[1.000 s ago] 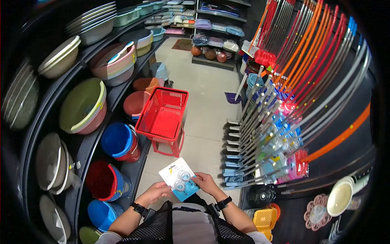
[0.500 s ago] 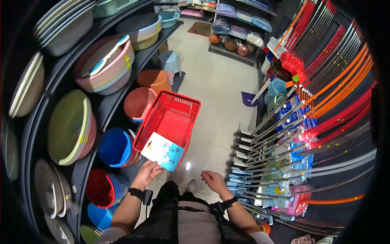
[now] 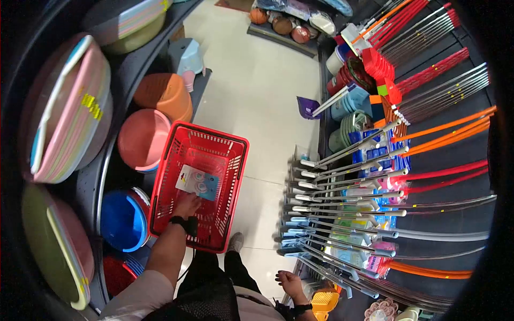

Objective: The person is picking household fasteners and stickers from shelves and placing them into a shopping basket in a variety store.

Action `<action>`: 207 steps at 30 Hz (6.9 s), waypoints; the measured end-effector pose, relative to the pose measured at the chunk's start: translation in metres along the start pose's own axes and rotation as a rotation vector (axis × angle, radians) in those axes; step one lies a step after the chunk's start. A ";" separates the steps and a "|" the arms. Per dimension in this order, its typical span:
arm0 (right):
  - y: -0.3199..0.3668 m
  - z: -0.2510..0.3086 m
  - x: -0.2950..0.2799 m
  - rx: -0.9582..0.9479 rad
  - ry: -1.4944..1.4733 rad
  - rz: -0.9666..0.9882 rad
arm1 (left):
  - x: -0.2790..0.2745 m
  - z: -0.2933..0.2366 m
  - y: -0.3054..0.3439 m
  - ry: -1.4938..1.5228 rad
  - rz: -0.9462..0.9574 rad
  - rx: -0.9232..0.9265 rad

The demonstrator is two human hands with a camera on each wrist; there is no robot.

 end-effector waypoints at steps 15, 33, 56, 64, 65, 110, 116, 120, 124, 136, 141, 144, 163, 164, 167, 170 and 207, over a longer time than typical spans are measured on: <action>-0.024 -0.002 0.064 0.245 0.006 -0.026 | -0.029 -0.001 -0.164 0.116 -0.043 -0.128; 0.026 -0.070 0.059 0.211 -0.242 -0.100 | 0.066 -0.042 0.053 -0.655 0.079 -0.085; 0.346 -0.565 -0.043 -0.023 -1.102 -0.729 | 0.327 0.449 0.410 -2.167 1.352 0.623; 0.443 -0.679 -0.024 0.134 -1.179 -0.917 | 0.306 0.658 0.436 -2.159 2.092 0.307; 0.453 -0.700 -0.034 0.116 -1.170 -0.963 | 0.305 0.681 0.432 -2.344 1.989 0.189; 1.024 -1.357 -0.315 0.092 -1.446 -1.470 | 0.184 1.522 1.179 -2.030 2.558 -0.162; 1.139 -1.401 -0.435 -0.016 -1.150 -1.593 | 0.212 1.608 1.335 -1.763 2.598 0.063; 1.217 -1.423 -0.496 -0.127 -1.087 -1.671 | 0.250 1.669 1.433 -1.605 2.578 0.190; 1.280 -1.466 -0.551 -0.254 -0.909 -1.813 | 0.300 1.703 1.535 -1.199 2.648 0.443; 1.491 -1.438 -0.819 -0.666 -0.444 -1.827 | 0.412 1.784 1.736 -0.964 2.408 0.881; 1.523 -1.453 -0.913 -0.753 -0.263 -1.802 | 0.435 1.832 1.766 -0.972 2.137 1.276; 1.525 -1.464 -0.958 -0.680 -0.259 -1.794 | 0.450 1.846 1.768 -0.970 1.945 1.295; 1.536 -1.467 -0.965 -1.041 -0.490 -1.541 | 0.433 1.828 1.788 -0.878 1.756 1.240; 1.539 -1.467 -0.959 -1.076 -0.492 -1.522 | 0.429 1.825 1.791 -0.865 1.772 1.246; 1.544 -1.472 -0.943 -1.073 -0.520 -1.458 | 0.413 1.819 1.789 -0.922 1.848 1.151; 1.553 -1.465 -0.931 -1.116 -0.546 -1.435 | 0.405 1.814 1.790 -0.933 1.880 1.104; 1.106 -1.342 -0.543 -0.575 -0.722 -0.512 | 0.078 1.486 1.293 -1.451 1.370 -0.168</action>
Point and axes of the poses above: each hand's wrist, its own y-axis away from the middle knuckle, its own x-axis out of the palm, z = x × y, the point moved 9 cm from there along -y, towards the middle knuckle, and after that the axes turned 15 degrees about -y, right-handed, at the moved point
